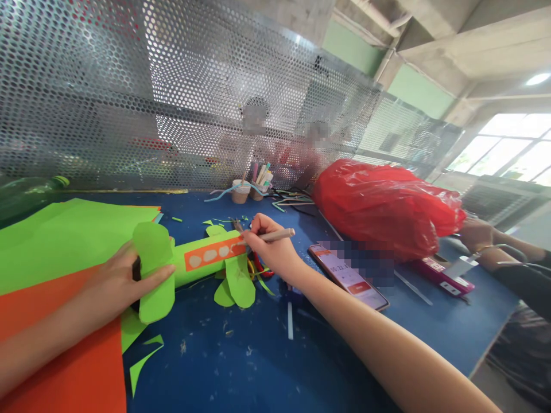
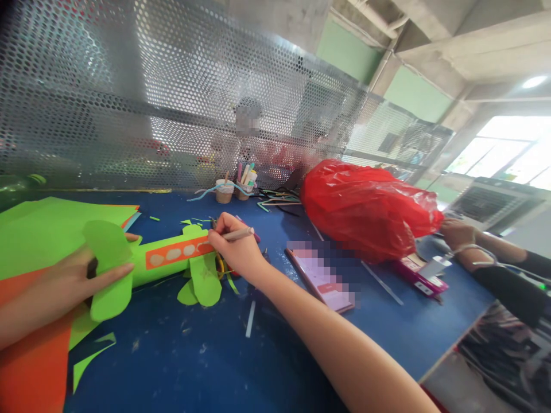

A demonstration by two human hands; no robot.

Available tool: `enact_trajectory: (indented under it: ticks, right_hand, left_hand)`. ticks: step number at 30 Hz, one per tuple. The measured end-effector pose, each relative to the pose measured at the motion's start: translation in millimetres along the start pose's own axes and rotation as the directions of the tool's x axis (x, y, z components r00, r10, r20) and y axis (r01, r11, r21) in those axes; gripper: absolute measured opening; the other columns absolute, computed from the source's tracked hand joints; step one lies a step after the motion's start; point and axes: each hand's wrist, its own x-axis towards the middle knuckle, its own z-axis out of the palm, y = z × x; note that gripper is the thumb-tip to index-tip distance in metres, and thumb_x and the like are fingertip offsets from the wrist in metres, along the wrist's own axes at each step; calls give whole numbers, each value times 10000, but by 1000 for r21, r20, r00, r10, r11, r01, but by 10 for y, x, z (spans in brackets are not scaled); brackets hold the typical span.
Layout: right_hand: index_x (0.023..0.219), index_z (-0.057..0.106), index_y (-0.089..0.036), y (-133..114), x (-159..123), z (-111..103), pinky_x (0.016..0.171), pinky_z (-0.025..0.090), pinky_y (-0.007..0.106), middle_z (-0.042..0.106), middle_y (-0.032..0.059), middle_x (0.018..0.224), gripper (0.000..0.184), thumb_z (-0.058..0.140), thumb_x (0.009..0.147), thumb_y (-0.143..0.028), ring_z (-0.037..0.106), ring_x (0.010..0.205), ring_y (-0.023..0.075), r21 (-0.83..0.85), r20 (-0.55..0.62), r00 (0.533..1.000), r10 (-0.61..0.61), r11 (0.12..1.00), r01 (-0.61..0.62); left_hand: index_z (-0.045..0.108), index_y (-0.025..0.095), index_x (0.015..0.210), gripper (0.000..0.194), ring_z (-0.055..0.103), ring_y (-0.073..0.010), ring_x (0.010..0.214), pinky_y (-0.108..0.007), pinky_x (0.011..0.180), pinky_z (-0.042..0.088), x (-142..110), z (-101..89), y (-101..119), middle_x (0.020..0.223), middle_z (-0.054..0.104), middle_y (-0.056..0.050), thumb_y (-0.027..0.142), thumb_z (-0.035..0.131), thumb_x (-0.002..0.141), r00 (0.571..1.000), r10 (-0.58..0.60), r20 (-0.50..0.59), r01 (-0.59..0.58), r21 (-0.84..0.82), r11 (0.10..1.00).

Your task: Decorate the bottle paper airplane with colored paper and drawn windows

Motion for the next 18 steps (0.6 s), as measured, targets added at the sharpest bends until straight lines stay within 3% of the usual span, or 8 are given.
enact_trajectory:
  ticks: [5, 11, 18]
  right_hand:
    - [643, 402, -227, -5, 1, -1, 540, 303, 249, 432, -54, 610, 218, 572, 776, -257, 382, 566, 118, 24, 12, 1000, -2, 1000, 2]
    - [645, 398, -228, 19, 5, -2, 555, 322, 249, 444, -47, 619, 221, 573, 776, -257, 428, 604, 130, 7, -6, 1000, -9, 1000, 9]
    - [650, 396, -231, 18, 8, -9, 557, 332, 252, 438, -46, 616, 216, 565, 780, -263, 446, 612, 137, -11, -6, 1000, -10, 1000, 10]
  left_hand:
    - [577, 208, 1123, 737, 610, -357, 1041, -468, 881, 505, 7, -1, -20, 1179, 634, -100, 743, 553, 617, 993, -88, 73, 89, -15, 996]
    - [571, 217, 1140, 707, 588, -350, 1100, -463, 934, 481, 6, 5, -55, 1232, 615, -92, 716, 568, 640, 995, -66, 73, 67, -20, 998]
    - [600, 219, 1074, 651, 614, -356, 1004, -446, 794, 527, -2, -5, -15, 1039, 649, -82, 705, 573, 641, 999, -32, 10, 32, 46, 998]
